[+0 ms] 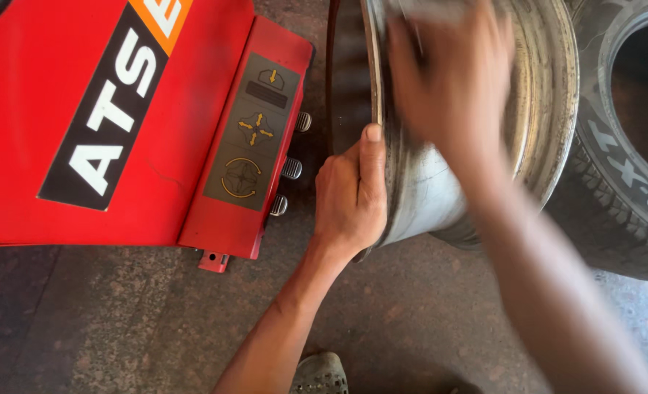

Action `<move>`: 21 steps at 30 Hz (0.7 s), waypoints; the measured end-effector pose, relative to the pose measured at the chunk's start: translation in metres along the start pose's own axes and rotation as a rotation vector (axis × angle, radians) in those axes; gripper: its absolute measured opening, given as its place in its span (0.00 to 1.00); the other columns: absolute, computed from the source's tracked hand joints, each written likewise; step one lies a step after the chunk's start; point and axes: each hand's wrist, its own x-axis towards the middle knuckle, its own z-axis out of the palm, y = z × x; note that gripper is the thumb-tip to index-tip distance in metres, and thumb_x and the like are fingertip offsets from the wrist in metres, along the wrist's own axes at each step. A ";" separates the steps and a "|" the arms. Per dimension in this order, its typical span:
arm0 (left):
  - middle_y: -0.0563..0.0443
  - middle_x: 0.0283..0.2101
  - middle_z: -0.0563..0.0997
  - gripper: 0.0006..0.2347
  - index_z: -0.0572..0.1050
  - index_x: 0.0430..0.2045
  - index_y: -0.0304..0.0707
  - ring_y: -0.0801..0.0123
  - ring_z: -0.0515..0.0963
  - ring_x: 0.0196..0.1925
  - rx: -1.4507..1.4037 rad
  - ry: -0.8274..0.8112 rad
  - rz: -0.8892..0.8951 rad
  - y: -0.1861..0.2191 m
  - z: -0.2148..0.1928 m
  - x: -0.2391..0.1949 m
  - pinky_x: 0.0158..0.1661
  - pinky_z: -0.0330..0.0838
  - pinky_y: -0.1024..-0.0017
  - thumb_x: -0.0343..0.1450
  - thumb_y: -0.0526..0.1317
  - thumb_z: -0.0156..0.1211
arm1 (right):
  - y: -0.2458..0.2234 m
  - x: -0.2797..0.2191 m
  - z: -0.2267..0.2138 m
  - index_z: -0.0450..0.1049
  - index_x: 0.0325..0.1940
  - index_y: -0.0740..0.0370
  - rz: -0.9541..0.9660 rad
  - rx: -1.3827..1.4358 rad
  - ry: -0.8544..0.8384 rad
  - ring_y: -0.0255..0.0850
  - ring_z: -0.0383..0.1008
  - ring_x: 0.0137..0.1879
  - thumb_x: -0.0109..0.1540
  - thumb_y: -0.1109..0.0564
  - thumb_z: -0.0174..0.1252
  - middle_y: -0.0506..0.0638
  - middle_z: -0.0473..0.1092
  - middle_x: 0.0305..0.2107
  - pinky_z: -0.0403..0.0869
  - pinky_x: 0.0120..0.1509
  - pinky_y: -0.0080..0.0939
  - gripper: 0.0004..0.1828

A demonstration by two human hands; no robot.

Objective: The person scrubs the inner and outer surfaces of a vehicle wheel rim using a small abrasive pad. They rotate the rim to access different sections and continue scrubbing the outer face after repositioning the rim upright.

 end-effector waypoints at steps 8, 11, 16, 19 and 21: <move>0.34 0.16 0.73 0.26 0.76 0.26 0.30 0.43 0.78 0.20 0.018 -0.008 -0.067 -0.001 0.004 -0.008 0.27 0.67 0.52 0.80 0.51 0.32 | -0.001 -0.022 0.003 0.80 0.42 0.63 -0.050 -0.183 0.112 0.51 0.73 0.50 0.73 0.53 0.62 0.60 0.76 0.39 0.60 0.71 0.59 0.11; 0.35 0.18 0.76 0.25 0.77 0.27 0.32 0.44 0.80 0.23 0.055 0.007 -0.020 0.002 -0.001 -0.007 0.28 0.68 0.53 0.80 0.51 0.33 | -0.003 -0.002 0.000 0.81 0.44 0.65 -0.030 -0.066 0.042 0.59 0.70 0.55 0.71 0.57 0.60 0.65 0.75 0.43 0.55 0.66 0.67 0.09; 0.36 0.20 0.75 0.22 0.75 0.31 0.32 0.42 0.78 0.24 -0.049 0.025 0.043 -0.004 0.002 -0.019 0.28 0.68 0.53 0.81 0.48 0.33 | -0.033 -0.021 -0.031 0.83 0.41 0.64 0.116 -0.079 -0.030 0.58 0.73 0.58 0.71 0.54 0.60 0.58 0.74 0.32 0.58 0.69 0.67 0.12; 0.38 0.17 0.72 0.22 0.72 0.26 0.31 0.47 0.77 0.21 0.024 0.021 0.038 -0.015 0.009 -0.037 0.26 0.65 0.54 0.82 0.47 0.34 | -0.005 0.014 -0.010 0.83 0.40 0.60 0.218 -0.096 -0.135 0.61 0.75 0.46 0.69 0.49 0.60 0.65 0.77 0.35 0.69 0.56 0.62 0.14; 0.39 0.17 0.71 0.21 0.72 0.25 0.31 0.50 0.76 0.19 0.058 0.059 0.099 -0.021 0.011 -0.063 0.24 0.64 0.55 0.81 0.46 0.36 | 0.024 0.064 0.023 0.81 0.40 0.58 0.243 0.099 -0.235 0.58 0.77 0.42 0.64 0.49 0.61 0.60 0.77 0.33 0.74 0.46 0.59 0.11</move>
